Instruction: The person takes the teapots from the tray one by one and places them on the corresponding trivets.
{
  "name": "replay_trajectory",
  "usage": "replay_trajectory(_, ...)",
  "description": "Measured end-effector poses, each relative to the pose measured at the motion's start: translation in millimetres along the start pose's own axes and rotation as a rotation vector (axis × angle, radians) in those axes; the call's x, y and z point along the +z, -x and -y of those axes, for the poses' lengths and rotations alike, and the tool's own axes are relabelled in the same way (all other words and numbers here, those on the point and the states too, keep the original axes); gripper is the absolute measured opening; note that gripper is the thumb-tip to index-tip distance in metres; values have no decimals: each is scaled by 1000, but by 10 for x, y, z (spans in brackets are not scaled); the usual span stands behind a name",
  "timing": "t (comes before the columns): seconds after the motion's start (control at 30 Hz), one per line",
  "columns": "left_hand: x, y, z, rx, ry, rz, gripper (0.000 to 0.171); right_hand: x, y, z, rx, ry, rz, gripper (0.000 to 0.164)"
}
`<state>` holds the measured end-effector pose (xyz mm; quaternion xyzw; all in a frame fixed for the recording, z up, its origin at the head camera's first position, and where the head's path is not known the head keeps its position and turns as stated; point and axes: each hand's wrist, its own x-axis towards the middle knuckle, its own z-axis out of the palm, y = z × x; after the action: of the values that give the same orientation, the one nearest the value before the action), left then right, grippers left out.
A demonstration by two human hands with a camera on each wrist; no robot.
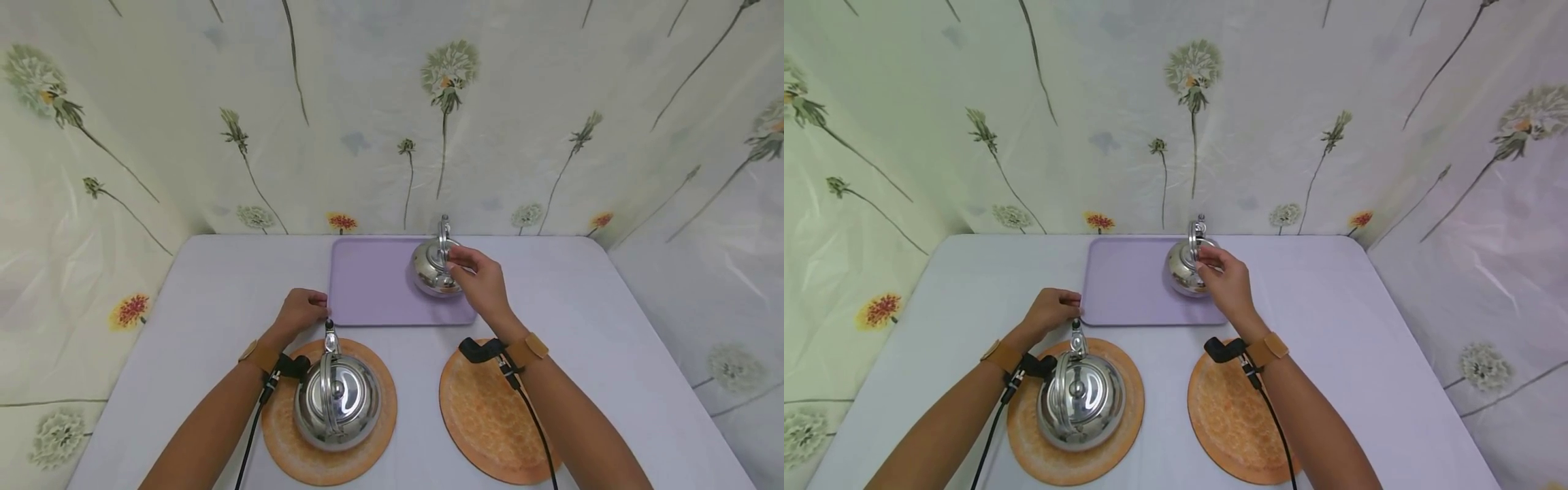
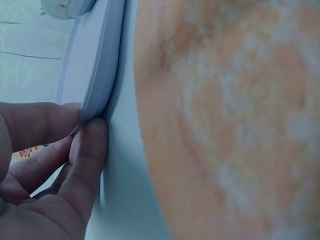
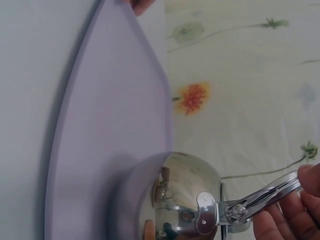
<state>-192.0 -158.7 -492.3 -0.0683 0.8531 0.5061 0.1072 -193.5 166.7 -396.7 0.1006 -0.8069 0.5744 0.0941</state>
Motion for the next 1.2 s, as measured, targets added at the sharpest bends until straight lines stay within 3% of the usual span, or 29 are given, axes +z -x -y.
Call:
replay_trajectory(0.2, 12, -13, -29, -2, 10, 3, 32, 2, -110, -268, -18, 2, -17, 33)
replay_trajectory(0.43, 24, -26, -36, -1, 17, 17, 32, 2, -147, -397, -33, 35, -47, 34)
replay_trajectory(0.7, 30, -4, -33, -3, 24, 24, 30, 7, -135, -364, 43, 85, -35, 33)
replay_trajectory(0.9, 29, -15, 0, -8, 6, 18, 31, 14, -162, -407, 53, 131, -21, 29)
replay_trajectory(1.2, -10, 1, 1, 1, 13, 13, 31, 45, -234, -410, 61, 103, 29, 25)
